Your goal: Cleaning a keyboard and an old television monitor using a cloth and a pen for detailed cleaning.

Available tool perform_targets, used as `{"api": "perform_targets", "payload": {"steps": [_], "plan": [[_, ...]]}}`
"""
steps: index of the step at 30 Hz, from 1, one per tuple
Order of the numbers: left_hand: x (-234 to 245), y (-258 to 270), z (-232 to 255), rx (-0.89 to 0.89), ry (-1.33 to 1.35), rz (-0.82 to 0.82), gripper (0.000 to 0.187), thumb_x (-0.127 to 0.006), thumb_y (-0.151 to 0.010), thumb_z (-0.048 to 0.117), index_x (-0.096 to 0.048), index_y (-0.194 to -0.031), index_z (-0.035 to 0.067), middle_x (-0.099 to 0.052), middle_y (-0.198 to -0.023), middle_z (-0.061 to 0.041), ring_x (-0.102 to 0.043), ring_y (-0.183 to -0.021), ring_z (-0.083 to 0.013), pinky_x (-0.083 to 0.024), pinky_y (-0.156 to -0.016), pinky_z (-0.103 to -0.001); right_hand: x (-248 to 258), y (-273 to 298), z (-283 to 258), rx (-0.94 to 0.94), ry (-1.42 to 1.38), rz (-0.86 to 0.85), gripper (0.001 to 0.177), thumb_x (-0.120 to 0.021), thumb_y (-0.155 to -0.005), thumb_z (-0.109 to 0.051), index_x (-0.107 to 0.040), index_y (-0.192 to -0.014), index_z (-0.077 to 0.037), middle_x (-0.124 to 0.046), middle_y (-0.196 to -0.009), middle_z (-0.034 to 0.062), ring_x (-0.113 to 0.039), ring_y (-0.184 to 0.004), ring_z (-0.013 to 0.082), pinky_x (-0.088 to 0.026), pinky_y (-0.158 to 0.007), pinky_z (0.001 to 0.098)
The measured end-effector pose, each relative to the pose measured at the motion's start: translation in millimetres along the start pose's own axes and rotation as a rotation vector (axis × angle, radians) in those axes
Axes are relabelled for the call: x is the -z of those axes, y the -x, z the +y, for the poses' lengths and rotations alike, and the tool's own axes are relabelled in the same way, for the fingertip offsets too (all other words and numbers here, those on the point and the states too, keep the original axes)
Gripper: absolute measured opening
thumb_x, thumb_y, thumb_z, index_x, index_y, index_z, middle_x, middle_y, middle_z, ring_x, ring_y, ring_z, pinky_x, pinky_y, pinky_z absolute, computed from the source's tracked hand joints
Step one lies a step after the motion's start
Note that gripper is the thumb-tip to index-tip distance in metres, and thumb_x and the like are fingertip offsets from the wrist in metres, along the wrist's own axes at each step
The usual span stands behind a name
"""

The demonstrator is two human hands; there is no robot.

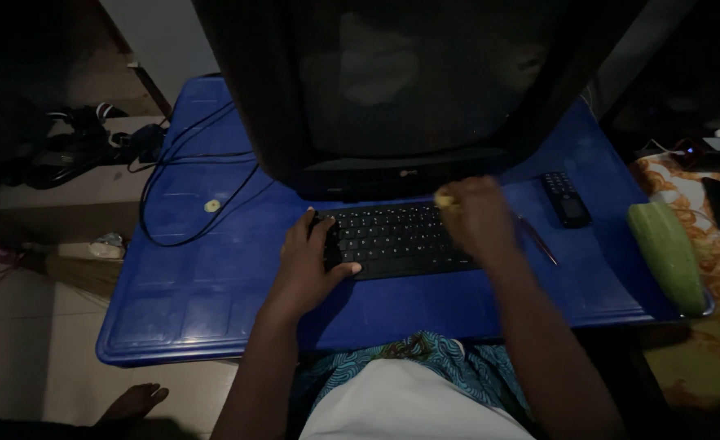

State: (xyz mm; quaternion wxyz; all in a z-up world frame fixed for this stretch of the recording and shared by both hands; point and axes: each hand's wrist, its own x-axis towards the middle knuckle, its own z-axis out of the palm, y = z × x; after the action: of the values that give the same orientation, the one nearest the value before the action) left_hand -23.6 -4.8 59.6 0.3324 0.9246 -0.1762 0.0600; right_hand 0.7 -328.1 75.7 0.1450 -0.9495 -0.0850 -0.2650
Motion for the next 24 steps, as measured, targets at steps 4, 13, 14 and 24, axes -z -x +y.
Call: {"api": "perform_targets", "payload": {"steps": [4,13,14,24], "plan": [[0.3,-0.9,1.6,0.024,0.018,-0.019,0.097,-0.089,-0.072,0.048,-0.046,-0.149,0.008,-0.026,-0.163,-0.024,-0.026,-0.149,-0.0451,-0.028,-0.117,-0.057,-12.1,-3.7,-40.0,0.065,-0.163,-0.068,0.032,-0.068,-0.082,-0.005,-0.074,-0.113,-0.004,-0.071,-0.108,0.0174,-0.061,-0.098,0.0333,-0.051,-0.084,0.0444],[1.9,-3.2,4.6,-0.010,-0.049,-0.010,0.095,-0.089,-0.072,0.047,-0.048,-0.146,0.004,-0.025,-0.163,-0.023,-0.022,-0.150,-0.0445,-0.024,-0.117,-0.058,8.5,-0.1,19.9,0.030,-0.213,-0.085,0.025,-0.064,-0.091,-0.005,-0.077,-0.112,-0.008,-0.077,-0.111,0.0141,-0.066,-0.101,0.0304,-0.053,-0.090,0.0443],[1.1,-3.0,3.2,-0.027,-0.044,-0.005,0.094,-0.088,-0.073,0.047,-0.048,-0.146,0.004,-0.025,-0.164,-0.022,-0.022,-0.151,-0.0430,-0.024,-0.117,-0.058,10.6,3.2,38.3,-0.100,-0.155,-0.085,0.025,-0.064,-0.094,-0.008,-0.077,-0.115,-0.010,-0.076,-0.112,0.0141,-0.068,-0.102,0.0285,-0.055,-0.090,0.0409],[-3.8,-2.5,0.8,-0.126,-0.081,-0.082,0.099,-0.085,-0.072,0.053,-0.045,-0.149,0.005,-0.024,-0.165,-0.021,-0.012,-0.156,-0.0367,-0.014,-0.121,-0.058,38.5,-5.8,22.2,-0.303,-0.404,-0.198,0.031,-0.056,-0.098,-0.005,-0.071,-0.125,-0.008,-0.075,-0.112,0.0156,-0.071,-0.096,0.0268,-0.055,-0.085,0.0396]]}}
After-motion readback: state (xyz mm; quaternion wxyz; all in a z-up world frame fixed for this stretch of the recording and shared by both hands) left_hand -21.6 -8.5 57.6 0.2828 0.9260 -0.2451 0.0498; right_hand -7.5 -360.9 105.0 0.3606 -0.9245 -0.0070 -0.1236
